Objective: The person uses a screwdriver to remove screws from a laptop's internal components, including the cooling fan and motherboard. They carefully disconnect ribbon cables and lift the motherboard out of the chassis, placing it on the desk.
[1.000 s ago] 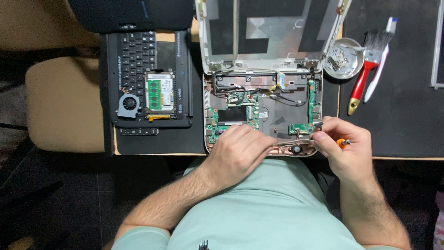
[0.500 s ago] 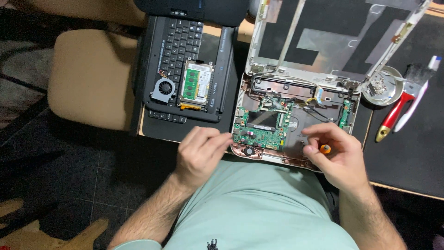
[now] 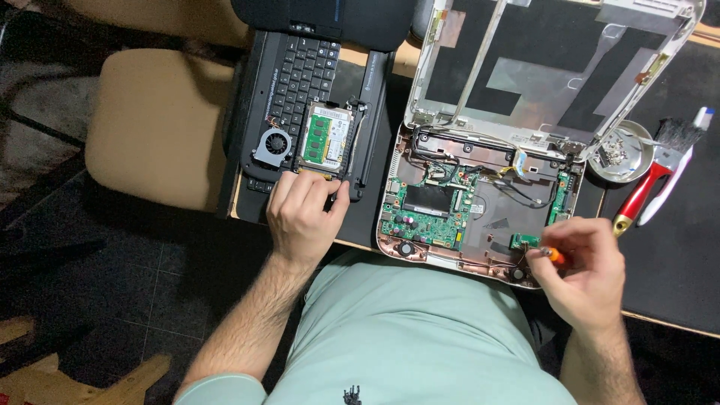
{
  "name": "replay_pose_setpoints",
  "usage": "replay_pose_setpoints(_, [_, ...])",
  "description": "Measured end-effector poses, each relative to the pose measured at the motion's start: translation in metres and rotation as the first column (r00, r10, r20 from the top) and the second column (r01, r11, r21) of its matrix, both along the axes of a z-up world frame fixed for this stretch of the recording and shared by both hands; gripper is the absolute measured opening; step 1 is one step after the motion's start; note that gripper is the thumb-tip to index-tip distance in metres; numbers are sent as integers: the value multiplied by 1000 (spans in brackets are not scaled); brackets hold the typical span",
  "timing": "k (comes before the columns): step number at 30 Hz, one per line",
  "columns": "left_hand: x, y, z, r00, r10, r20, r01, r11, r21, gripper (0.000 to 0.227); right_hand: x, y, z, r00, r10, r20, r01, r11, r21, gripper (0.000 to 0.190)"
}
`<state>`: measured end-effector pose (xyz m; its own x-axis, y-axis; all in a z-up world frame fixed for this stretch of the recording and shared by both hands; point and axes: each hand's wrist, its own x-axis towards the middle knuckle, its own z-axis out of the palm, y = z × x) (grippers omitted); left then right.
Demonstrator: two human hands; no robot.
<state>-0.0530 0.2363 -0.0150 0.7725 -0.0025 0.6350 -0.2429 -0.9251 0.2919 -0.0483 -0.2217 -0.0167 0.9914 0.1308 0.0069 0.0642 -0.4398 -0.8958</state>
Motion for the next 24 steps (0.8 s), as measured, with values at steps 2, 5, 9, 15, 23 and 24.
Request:
replay_pose_setpoints(2, [1, 0, -5, 998, 50, -35, -49, 998, 40, 27, 5, -9, 0, 986, 50, 159, -41, 997, -60, 38])
replay_pose_setpoints(5, [4, -4, -1, 996, 69, -54, -67, 997, 26, 22, 3, -19, -1, 956, -3, 293, 46, 989, -140, 27])
replay_pose_setpoints(9, [7, -14, 12, 999, -42, -8, 42, 999, 4, 17, -3, -40, -10, 901, -34, 433, 220, 895, -389, 20])
replay_pose_setpoints(15, [4, -47, -3, 960, -278, 41, 278, 960, 16, 26, -3, -51, -24, 848, 15, 530, 299, 812, -501, 19])
replay_pose_setpoints(23, [15, -96, 15, 883, -450, -133, 453, 891, -4, 8, 2, -47, -26, 838, 33, 545, 304, 800, -517, 19])
replay_pose_setpoints(24, [18, -99, 17, 877, -460, -138, 464, 886, -4, 8, 2, -47, -26, 841, 22, 541, 312, 798, -516, 19])
